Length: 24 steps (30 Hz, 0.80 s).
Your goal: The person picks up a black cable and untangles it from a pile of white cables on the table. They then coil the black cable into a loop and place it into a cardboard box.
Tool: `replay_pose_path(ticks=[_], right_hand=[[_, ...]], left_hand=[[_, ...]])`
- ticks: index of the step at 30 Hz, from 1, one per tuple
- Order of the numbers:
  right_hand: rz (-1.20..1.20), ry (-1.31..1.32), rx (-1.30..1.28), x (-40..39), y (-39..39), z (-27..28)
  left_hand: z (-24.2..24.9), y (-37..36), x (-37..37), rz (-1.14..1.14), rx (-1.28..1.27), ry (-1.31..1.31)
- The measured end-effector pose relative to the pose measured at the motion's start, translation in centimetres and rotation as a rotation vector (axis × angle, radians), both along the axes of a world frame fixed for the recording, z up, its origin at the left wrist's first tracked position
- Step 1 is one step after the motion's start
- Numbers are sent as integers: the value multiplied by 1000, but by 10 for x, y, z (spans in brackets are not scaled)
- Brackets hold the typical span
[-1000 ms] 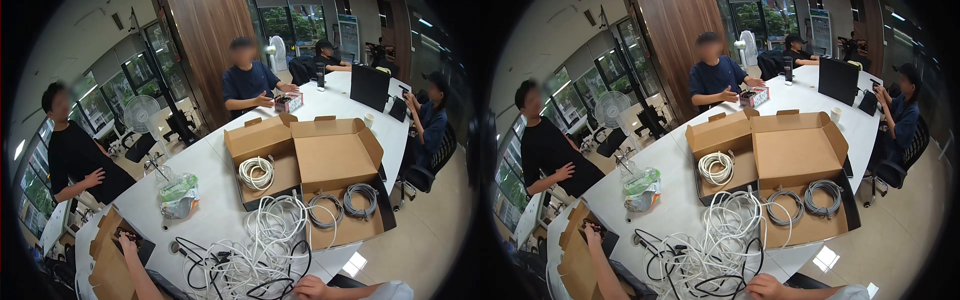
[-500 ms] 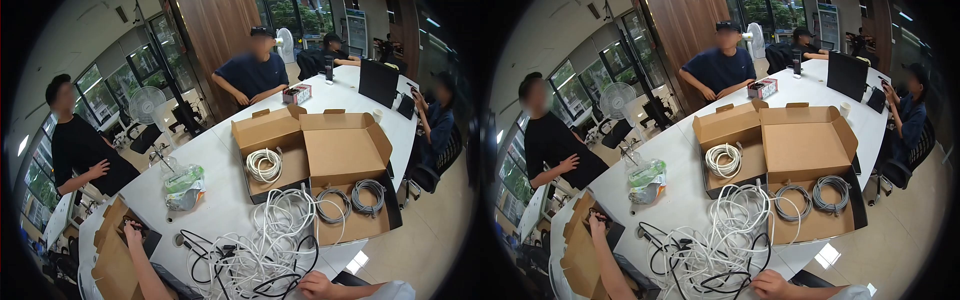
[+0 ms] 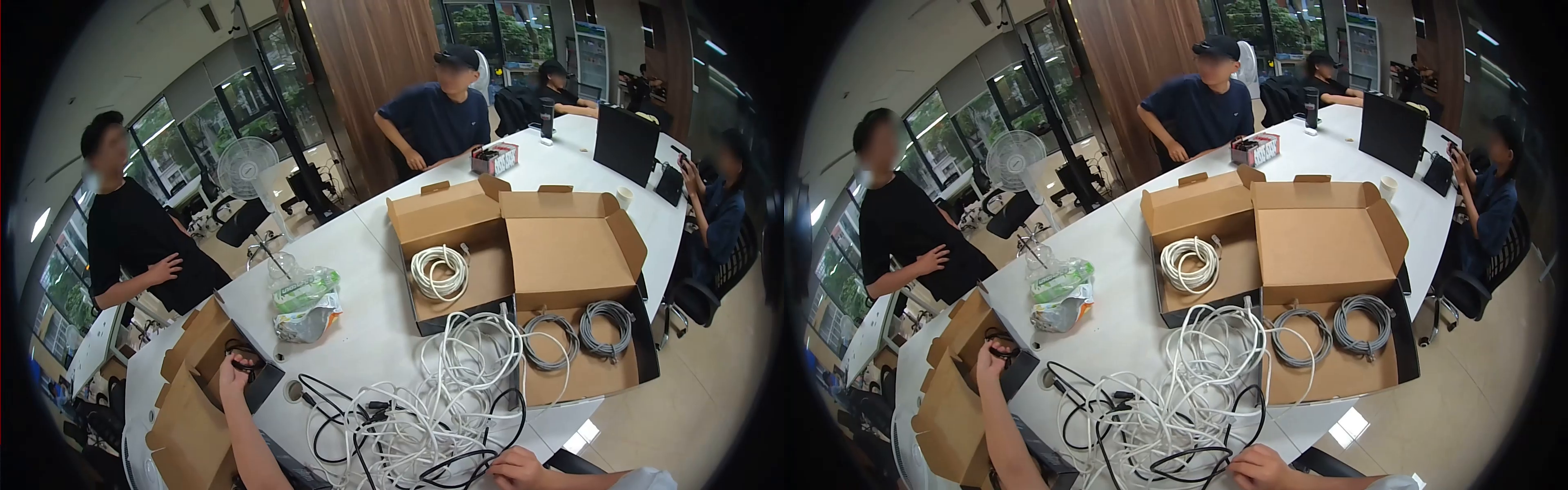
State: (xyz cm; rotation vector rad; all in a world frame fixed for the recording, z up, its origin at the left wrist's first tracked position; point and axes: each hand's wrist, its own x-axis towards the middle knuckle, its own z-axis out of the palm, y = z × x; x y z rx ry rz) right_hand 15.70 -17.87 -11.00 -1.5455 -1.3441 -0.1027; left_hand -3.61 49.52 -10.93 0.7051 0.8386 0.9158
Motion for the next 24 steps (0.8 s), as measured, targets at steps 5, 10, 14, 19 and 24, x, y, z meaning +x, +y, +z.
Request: replay_pose_path(ticks=[5,10,14,19,24], right_hand=[[8,10,-27,-4,-1,3],[11,18,-34,-4,-1,6],[-6,5,-25,-3,2,6],[-12,10,-101,-8,-1,3],[-21,-19,-130,-9,3,-3]], left_hand=[[-13,14,-23,-20,10,502],[-17,14,-19,-55,197,1278],[-29,13,-14,-68,313,1531],[-50,23,-22,-88,435,1673],[36,-60,2,-193,276,1716]])
